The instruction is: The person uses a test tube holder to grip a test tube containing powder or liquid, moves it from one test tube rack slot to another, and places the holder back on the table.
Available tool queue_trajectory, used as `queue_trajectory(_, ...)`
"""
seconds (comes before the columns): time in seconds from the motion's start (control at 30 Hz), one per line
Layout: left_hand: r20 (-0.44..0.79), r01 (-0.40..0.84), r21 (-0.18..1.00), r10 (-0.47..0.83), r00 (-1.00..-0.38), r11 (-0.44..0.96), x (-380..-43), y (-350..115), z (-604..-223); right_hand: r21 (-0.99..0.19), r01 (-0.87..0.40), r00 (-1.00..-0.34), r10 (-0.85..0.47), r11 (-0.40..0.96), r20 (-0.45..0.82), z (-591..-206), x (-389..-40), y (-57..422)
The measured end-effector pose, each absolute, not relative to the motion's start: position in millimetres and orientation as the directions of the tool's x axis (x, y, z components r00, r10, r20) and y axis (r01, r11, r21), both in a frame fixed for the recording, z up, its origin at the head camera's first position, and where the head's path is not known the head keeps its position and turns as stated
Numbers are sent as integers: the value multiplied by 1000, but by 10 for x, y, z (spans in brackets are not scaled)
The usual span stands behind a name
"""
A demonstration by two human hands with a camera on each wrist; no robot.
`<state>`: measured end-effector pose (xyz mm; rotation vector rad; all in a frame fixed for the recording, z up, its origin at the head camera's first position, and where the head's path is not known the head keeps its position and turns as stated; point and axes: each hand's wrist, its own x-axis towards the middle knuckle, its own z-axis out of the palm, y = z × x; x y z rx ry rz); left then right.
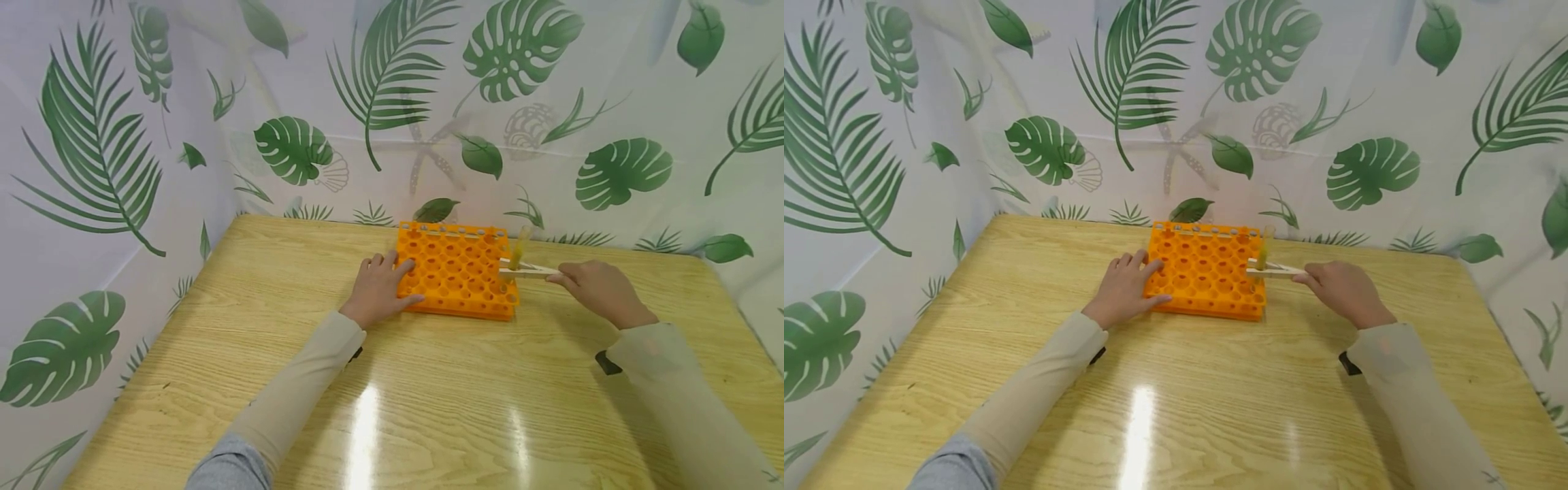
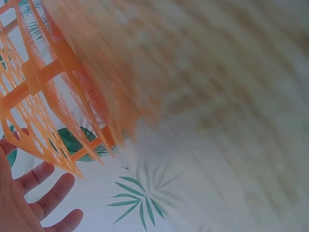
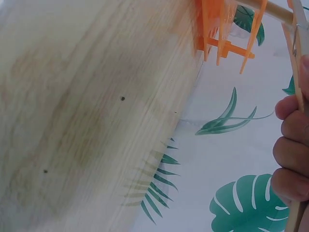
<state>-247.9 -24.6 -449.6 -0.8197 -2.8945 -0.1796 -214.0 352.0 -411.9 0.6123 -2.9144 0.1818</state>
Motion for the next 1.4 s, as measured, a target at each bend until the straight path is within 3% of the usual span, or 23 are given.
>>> queue_trajectory(0.8,140,522,95,508,-850,847,-2472,-241,-4460,-18,-391,-908,-382,920,173,-3694,-2164,3493)
queue_trajectory(1.4,140,526,90,513,-847,845,-2458,-243,-4439,4,-415,-877,-401,910,265,-3443,-2166,3455)
